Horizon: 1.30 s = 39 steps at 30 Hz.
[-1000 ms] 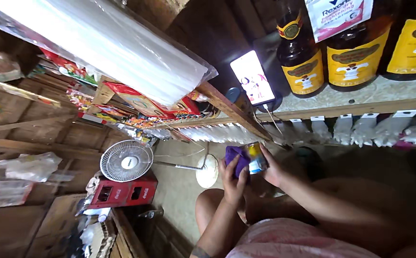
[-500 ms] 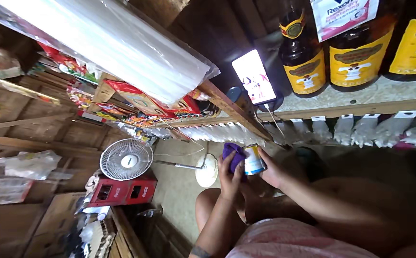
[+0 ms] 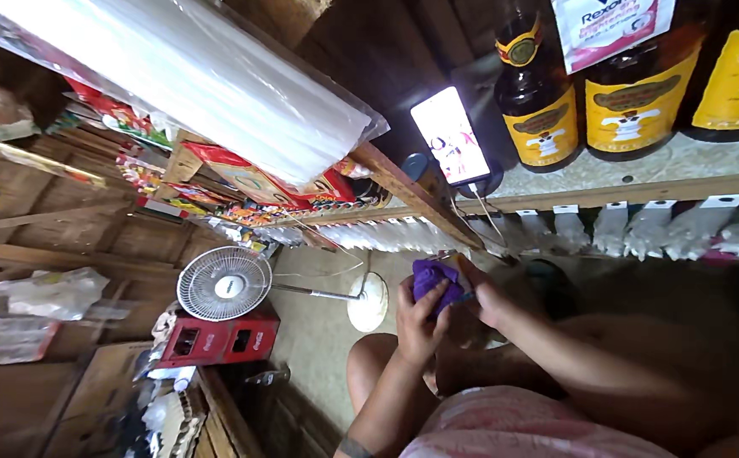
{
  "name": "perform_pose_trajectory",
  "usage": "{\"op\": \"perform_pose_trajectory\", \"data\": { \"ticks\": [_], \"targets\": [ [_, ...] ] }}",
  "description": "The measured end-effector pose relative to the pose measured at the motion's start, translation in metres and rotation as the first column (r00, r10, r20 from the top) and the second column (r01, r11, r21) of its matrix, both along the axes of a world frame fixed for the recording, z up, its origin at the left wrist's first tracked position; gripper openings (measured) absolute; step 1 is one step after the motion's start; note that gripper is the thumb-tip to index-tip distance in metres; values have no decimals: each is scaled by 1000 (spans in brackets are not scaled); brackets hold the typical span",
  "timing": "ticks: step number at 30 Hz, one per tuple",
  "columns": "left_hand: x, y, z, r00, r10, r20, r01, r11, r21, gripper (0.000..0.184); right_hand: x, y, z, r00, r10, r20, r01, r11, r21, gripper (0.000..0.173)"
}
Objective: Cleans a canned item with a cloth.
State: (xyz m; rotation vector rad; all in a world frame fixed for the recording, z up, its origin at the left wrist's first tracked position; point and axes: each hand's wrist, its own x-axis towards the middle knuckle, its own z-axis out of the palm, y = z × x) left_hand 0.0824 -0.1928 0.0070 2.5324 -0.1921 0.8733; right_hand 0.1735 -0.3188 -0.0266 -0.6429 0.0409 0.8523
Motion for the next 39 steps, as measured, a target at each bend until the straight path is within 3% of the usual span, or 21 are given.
{"op": "perform_pose_trajectory", "data": {
  "ticks": [3, 6, 11, 13, 20, 23, 29, 35, 39],
  "targets": [
    [-1, 3, 3, 1000, -16, 2, 16, 997, 69, 28, 1, 0, 0, 999, 35, 3, -35, 999, 23, 49],
    [1, 11, 2, 1000, 14, -26, -14, 999, 36, 32, -1, 1, 2, 998, 45, -50, -45, 999, -8, 51],
    [8, 22, -7, 994, 72, -79, -92, 953, -289, 44, -2, 2, 1, 999, 48, -2, -48, 999, 7, 57],
    [8, 19, -11, 993, 71, -90, -97, 936, -338, 46, 0, 2, -1, 999, 41, -5, -41, 999, 15, 57],
    [1, -3, -4, 998, -28, -51, 28, 1000, -10, 34, 4, -1, -2, 998, -14, -65, 17, 999, 46, 57],
    [5, 8, -2, 998, -19, -56, 17, 999, -32, 35, 2, -2, 1, 999, -3, -43, 6, 998, 66, 54],
    [9, 18, -10, 997, 25, -74, -45, 957, -288, 41, -2, -1, -1, 999, 34, 26, -37, 993, 109, 54],
    [1, -2, -8, 999, -33, -42, 30, 998, -49, 33, 2, -2, 0, 998, -58, 17, 57, 998, 28, 46],
    [4, 3, -3, 998, -54, -35, 54, 999, -2, 33, 0, 2, 0, 993, -114, -26, 114, 993, -13, 44]
  ]
}}
